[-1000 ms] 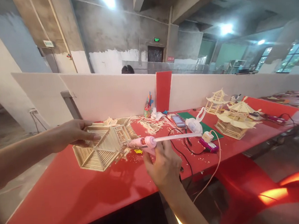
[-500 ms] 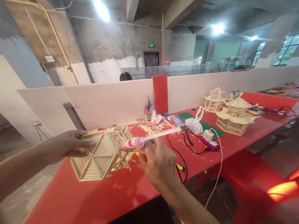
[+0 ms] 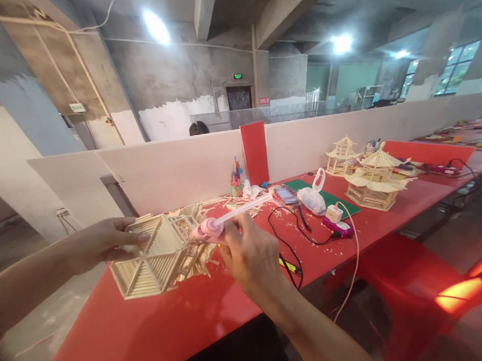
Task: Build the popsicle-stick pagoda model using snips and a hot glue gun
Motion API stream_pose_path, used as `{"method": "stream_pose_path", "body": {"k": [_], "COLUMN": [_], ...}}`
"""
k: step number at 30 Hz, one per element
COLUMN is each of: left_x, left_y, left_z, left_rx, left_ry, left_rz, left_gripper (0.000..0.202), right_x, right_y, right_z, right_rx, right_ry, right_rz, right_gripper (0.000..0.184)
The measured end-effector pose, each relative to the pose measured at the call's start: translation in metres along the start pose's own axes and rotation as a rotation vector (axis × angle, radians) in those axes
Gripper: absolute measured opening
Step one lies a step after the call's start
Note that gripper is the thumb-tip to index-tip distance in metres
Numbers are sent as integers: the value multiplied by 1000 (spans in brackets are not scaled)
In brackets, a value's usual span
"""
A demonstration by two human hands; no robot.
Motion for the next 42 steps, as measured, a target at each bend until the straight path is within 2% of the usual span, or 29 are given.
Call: {"method": "stream_pose_path", "body": {"k": [14,21,42], "left_x": [-4,7,13], "left_y": [-1,-10,-11], "left_z": [-4,6,8], "left_rx": [70,16,-22], "left_ry": [-20,9,67], "left_rz": [-31,25,25], "left_gripper": [43,63,70], "right_x": [3,0,2], "right_y": [-2,0,4], "right_z": [3,-1,-8], "right_rx": [-10,5,-30], "right_ry": [-33,-59,-14], "right_rz": [10,8,-26], "right_gripper": [10,12,11]}}
Point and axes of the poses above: each hand's wrist, its own y-axis away from the middle knuckle, its own z-axis out of the back of the hand, x = y × z, the point moved 3 cm from there along -y, towards the middle knuckle, and after that the axes turned 8 degrees about -z, right-handed, at the moved point
